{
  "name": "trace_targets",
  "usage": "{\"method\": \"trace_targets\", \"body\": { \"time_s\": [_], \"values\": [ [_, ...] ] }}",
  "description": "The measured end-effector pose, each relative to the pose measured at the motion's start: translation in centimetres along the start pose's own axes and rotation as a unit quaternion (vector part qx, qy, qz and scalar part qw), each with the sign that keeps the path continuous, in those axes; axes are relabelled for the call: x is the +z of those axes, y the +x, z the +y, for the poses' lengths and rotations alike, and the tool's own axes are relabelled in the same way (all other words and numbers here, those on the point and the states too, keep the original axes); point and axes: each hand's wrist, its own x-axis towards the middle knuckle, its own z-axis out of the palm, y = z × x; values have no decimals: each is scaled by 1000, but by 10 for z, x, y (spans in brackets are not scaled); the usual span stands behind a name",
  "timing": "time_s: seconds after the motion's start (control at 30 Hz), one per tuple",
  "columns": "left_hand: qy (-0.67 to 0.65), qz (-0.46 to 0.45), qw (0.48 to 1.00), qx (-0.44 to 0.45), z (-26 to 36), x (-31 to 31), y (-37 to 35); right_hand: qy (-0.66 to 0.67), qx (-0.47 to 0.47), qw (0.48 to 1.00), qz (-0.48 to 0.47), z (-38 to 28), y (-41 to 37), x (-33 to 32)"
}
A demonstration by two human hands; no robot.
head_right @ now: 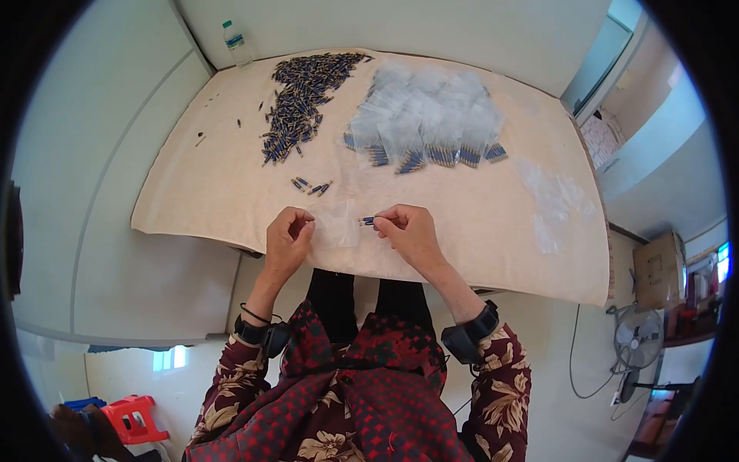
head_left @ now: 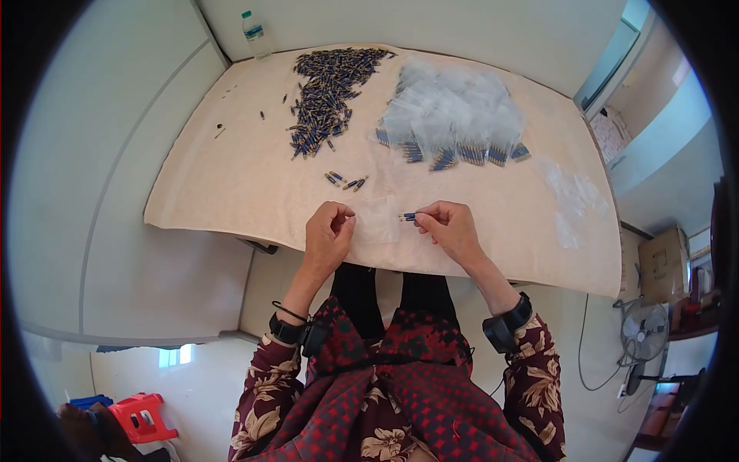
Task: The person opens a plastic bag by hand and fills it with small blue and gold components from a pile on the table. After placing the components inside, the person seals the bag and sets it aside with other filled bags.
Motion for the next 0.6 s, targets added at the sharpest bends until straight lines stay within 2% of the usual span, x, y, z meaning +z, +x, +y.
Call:
{"method": "trace_targets", "body": {
  "time_s": [0.03,0.37,0.5,0.6],
  "values": [
    [-19,2,1000,-20,-1,0,0,1,0,1000,-8,0,1,1],
    [-4,-17,1000,-6,-8,3,0,-12,45,998,-46,-12,1,5],
    [7,-19,1000,9,-8,5,-1,-29,18,998,-49,-10,0,9],
    [20,-17,999,25,-6,5,0,-20,-34,999,-11,5,6,8]
  ]
}}
